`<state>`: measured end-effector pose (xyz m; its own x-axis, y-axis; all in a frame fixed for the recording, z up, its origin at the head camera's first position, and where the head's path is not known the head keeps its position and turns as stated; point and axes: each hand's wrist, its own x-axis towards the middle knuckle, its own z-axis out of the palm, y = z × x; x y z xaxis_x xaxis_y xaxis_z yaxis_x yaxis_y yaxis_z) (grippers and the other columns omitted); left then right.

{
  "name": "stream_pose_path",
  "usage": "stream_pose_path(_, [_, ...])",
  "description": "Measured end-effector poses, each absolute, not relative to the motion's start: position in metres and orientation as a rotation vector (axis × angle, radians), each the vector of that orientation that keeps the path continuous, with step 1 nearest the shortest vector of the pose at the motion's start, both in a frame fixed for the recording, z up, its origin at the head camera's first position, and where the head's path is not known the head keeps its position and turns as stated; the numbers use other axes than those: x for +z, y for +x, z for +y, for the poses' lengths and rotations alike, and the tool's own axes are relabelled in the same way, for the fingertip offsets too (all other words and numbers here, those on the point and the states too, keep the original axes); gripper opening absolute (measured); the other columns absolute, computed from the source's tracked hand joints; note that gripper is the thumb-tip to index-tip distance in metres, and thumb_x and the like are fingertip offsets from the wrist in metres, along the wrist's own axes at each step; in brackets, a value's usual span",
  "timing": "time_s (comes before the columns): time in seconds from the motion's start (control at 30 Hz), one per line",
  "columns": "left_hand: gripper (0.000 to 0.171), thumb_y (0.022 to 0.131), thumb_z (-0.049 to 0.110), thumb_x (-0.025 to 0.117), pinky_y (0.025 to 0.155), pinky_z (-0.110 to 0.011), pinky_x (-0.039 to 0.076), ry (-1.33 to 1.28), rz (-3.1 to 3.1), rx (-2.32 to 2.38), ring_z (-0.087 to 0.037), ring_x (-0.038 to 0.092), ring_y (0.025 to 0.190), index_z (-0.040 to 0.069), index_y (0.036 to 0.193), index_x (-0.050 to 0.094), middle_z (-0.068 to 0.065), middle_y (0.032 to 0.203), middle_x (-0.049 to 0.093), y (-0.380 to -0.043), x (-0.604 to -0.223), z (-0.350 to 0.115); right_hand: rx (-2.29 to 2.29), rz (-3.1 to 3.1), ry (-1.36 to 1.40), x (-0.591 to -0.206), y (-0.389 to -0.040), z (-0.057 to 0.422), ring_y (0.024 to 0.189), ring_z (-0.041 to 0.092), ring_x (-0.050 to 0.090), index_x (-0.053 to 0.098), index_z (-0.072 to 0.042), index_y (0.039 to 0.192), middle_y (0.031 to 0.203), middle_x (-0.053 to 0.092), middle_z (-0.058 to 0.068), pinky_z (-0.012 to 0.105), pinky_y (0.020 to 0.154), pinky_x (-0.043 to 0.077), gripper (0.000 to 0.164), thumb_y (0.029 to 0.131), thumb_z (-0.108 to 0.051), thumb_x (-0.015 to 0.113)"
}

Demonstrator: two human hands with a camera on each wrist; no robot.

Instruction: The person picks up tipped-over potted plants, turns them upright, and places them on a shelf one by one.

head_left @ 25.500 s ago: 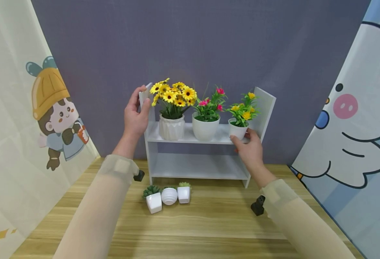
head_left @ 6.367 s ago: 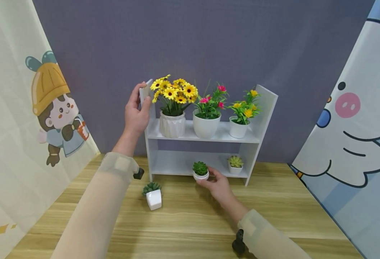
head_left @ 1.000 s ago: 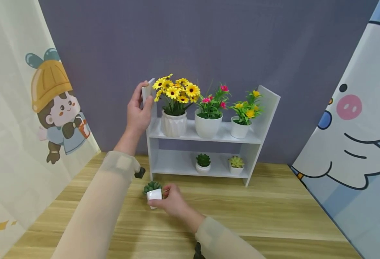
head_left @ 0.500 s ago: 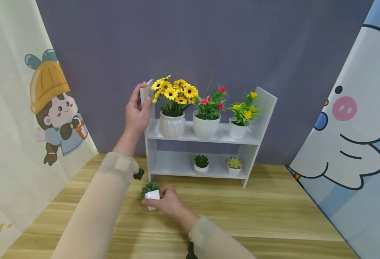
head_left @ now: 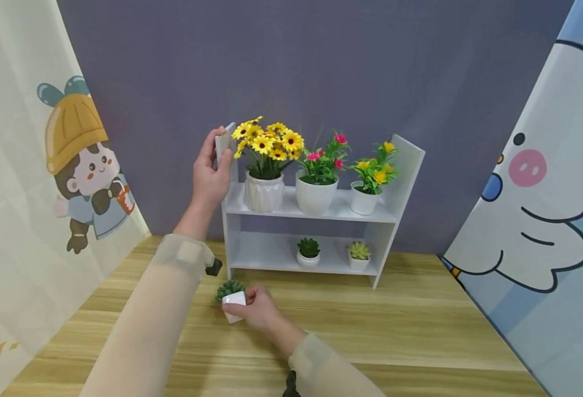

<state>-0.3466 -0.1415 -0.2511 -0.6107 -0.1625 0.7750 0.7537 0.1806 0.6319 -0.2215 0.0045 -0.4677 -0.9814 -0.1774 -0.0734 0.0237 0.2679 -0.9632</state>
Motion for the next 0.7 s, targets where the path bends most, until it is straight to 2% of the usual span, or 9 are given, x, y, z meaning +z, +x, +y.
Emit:
stream_pose_path(0.3, [0.045, 0.113, 0.015, 0.058, 0.100, -0.030, 0.052, -0.566, -1.705, -1.545, -0.030, 0.060, 0.142, 0.014, 0.158, 0.055, -0.002, 0.170, 0.051, -0.346, -0.252, -0.141, -1.850, 2.305, -0.155, -0.465, -0.219, 0.015, 0.094, 0.020, 0.061, 0.055, -0.001, 0.115, 0.106, 0.062, 0.012, 0.030, 0.076, 0.056, 0.045, 0.090, -0.017, 0.090])
stream_pose_path(0.7, [0.045, 0.113, 0.013, 0.059, 0.097, -0.027, 0.051, -0.560, -1.691, -1.553, -0.028, 0.061, 0.141, 0.013, 0.158, 0.055, -0.003, 0.170, 0.052, -0.347, -0.252, -0.141, -1.880, 2.269, -0.172, -0.465, -0.221, 0.015, 0.092, 0.021, 0.062, 0.057, 0.000, 0.124, 0.108, 0.061, 0.013, 0.032, 0.074, 0.058, 0.052, 0.089, -0.017, 0.091])
